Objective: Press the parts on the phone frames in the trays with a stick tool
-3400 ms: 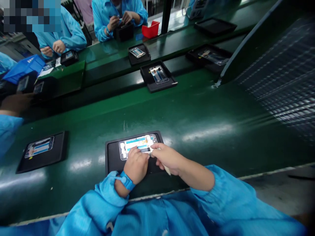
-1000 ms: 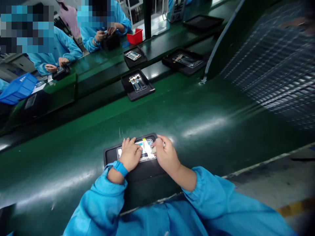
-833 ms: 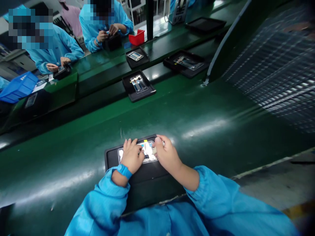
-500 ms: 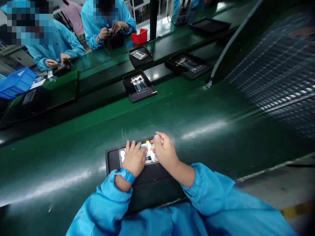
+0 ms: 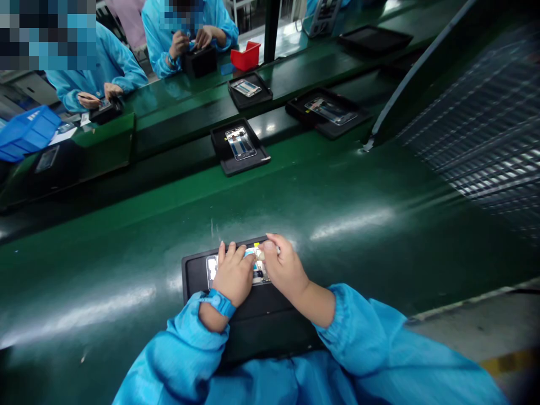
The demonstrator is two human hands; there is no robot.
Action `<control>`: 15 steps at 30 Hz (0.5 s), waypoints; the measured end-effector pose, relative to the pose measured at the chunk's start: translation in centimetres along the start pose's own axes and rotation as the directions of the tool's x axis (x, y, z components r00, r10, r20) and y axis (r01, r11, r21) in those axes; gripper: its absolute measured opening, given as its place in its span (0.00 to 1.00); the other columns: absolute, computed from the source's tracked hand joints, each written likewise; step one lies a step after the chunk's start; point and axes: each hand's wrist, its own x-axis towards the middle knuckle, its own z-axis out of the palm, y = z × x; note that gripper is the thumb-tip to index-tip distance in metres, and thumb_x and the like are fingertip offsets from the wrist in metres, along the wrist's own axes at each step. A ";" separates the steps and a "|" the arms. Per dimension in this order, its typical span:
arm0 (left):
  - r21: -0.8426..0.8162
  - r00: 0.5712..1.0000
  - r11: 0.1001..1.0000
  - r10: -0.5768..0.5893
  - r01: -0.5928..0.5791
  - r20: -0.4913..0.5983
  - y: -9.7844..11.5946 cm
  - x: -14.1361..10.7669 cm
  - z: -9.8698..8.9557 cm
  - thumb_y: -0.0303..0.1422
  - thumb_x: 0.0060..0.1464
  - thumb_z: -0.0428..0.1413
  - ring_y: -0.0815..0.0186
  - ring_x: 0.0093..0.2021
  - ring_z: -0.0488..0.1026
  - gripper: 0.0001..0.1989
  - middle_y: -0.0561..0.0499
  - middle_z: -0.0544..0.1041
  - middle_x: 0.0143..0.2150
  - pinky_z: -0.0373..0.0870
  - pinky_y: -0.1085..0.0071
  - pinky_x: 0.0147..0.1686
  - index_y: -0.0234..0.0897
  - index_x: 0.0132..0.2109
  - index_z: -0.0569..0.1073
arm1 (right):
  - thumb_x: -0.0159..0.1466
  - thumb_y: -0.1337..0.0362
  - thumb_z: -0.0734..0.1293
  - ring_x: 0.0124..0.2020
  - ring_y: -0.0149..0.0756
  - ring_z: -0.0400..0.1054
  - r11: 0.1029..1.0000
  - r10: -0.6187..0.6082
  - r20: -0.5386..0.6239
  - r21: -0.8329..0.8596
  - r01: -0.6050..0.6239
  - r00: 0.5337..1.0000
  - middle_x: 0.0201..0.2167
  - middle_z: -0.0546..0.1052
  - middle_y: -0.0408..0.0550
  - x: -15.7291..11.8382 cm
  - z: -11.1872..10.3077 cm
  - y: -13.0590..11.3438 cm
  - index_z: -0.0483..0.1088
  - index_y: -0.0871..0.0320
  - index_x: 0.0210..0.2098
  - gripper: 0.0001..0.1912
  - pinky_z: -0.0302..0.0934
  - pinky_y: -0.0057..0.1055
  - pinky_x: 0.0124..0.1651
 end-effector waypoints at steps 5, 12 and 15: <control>-0.006 1.000 1.000 -0.001 0.001 -0.008 -0.1 -0.1 0.2 0.27 0.52 0.49 0.52 0.50 0.63 0.11 0.47 0.71 0.45 0.52 0.48 0.53 0.39 0.42 0.72 | 0.62 0.57 0.53 0.36 0.39 0.70 0.998 -0.041 0.036 -0.047 0.042 0.999 0.33 0.75 0.54 0.2 -0.1 -0.4 0.65 0.60 0.38 0.16 0.66 0.34 0.38; -0.017 1.000 1.000 -0.006 0.006 -0.007 0.0 -0.3 0.4 0.26 0.51 0.49 0.52 0.51 0.63 0.11 0.48 0.71 0.45 0.51 0.48 0.54 0.39 0.41 0.71 | 0.62 0.59 0.52 0.34 0.39 0.70 0.982 -0.135 0.058 -0.126 0.142 0.989 0.31 0.75 0.54 0.4 -0.2 -0.6 0.66 0.61 0.36 0.16 0.66 0.33 0.36; -0.019 1.000 1.000 -0.008 0.008 -0.002 0.1 -0.3 0.4 0.26 0.51 0.49 0.52 0.51 0.62 0.11 0.47 0.71 0.45 0.50 0.47 0.54 0.39 0.41 0.71 | 0.63 0.59 0.51 0.32 0.38 0.70 0.973 -0.156 0.047 -0.165 0.161 0.987 0.30 0.75 0.53 0.5 -0.4 -0.7 0.66 0.61 0.36 0.17 0.66 0.31 0.34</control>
